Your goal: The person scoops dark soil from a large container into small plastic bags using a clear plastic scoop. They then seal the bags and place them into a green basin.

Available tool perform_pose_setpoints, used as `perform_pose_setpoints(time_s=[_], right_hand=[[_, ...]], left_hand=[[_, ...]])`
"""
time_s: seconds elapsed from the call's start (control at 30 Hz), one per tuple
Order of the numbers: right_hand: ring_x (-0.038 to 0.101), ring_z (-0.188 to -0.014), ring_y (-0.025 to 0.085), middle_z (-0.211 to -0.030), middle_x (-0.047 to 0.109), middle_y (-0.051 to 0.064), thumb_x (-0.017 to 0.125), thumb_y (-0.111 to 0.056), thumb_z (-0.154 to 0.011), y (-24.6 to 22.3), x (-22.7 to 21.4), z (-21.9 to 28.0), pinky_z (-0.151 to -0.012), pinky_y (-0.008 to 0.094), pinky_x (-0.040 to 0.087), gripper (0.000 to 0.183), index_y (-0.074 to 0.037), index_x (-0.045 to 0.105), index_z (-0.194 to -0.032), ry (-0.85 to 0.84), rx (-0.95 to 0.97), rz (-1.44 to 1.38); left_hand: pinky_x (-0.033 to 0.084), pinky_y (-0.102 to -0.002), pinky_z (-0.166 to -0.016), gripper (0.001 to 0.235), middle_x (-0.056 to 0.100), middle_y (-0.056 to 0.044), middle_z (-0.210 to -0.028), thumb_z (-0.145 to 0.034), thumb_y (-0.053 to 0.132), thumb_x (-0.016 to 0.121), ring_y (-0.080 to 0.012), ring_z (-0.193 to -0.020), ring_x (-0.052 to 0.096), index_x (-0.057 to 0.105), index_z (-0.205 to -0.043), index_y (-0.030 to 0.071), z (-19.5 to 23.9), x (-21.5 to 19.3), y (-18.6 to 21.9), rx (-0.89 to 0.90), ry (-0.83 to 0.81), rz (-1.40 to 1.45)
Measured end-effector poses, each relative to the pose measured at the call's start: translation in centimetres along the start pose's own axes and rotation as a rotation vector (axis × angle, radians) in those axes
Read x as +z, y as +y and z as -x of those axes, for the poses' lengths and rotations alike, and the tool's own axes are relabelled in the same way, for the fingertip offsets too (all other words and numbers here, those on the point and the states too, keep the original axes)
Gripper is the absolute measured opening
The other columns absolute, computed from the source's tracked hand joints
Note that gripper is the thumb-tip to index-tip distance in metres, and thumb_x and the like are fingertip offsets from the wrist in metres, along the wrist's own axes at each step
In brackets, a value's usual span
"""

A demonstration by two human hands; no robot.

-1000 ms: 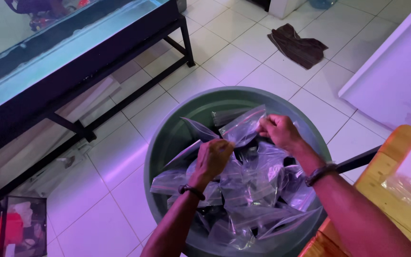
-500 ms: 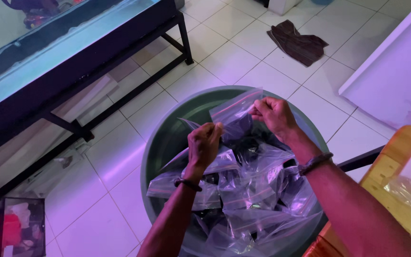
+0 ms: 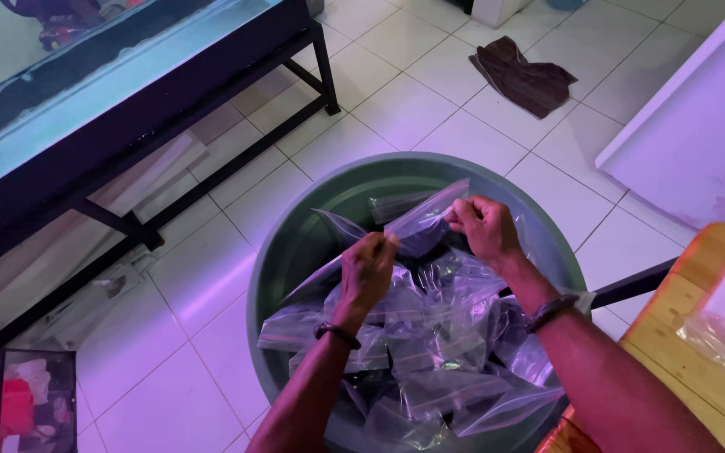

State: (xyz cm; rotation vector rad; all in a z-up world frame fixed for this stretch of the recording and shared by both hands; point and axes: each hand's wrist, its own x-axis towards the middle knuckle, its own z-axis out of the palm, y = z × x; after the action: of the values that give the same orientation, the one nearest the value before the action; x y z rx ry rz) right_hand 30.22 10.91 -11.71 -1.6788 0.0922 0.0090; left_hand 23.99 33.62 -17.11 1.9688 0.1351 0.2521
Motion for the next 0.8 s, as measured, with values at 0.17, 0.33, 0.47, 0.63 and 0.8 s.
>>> perform_pose_setpoints(time_s=[0.17,0.33,0.47,0.63,0.8], right_hand=[[0.083,-0.09,0.023,-0.095,0.084,0.017,0.072,-0.035,-0.104,2.8,-0.5,-0.5,-0.082,0.033,0.066,0.029,-0.008,0.083,-0.099,-0.014,0.09,0.303],[0.082,-0.071,0.018,-0.08,0.084,0.011,0.073,-0.042,-0.101,5.3,-0.9,-1.7,-0.068,0.029,0.063,0.034,-0.012,0.083,-0.091,-0.057,0.121,0.483],[0.083,-0.079,0.025,-0.086,0.083,0.013,0.072,-0.032,-0.103,4.8,-0.2,-1.4,-0.074,0.038,0.064,0.02,-0.013,0.076,-0.107,0.017,0.127,0.561],[0.08,-0.112,0.041,-0.109,0.085,0.015,0.069,-0.029,-0.104,5.2,0.2,-0.7,-0.096,0.057,0.06,0.019,-0.016,0.063,-0.116,0.003,0.071,0.711],[0.078,-0.115,0.043,-0.11,0.086,0.014,0.064,-0.029,-0.102,7.8,-0.1,-1.1,-0.103,0.057,0.061,0.019,-0.02,0.075,-0.116,-0.067,-0.089,0.813]], left_hand=[[0.055,-0.051,-0.075,0.032,0.069,-0.021,-0.075,-0.1,0.036,0.072,-0.041,-0.081,0.074,0.075,-0.086,0.008,0.7,1.3,-3.0,-0.068,-0.142,-0.085],[0.055,-0.053,-0.074,0.035,0.071,-0.021,-0.074,-0.101,0.038,0.07,-0.043,-0.082,0.076,0.074,-0.084,0.007,0.0,2.3,-5.1,-0.098,-0.196,-0.124],[0.058,-0.048,-0.075,0.038,0.075,-0.016,-0.076,-0.106,0.038,0.064,-0.0382,-0.08,0.077,0.073,-0.082,0.011,-1.0,2.8,-4.9,-0.158,-0.154,-0.116],[0.058,-0.063,-0.079,0.035,0.078,-0.028,-0.086,-0.105,0.038,0.066,-0.0544,-0.093,0.077,0.073,-0.092,0.006,0.1,2.9,-2.4,-0.171,-0.096,-0.239],[0.063,-0.052,-0.062,0.024,0.06,-0.017,-0.101,-0.098,0.012,0.073,-0.0443,-0.078,0.074,0.063,-0.119,0.007,1.9,3.8,-0.1,0.461,0.169,-0.507]])
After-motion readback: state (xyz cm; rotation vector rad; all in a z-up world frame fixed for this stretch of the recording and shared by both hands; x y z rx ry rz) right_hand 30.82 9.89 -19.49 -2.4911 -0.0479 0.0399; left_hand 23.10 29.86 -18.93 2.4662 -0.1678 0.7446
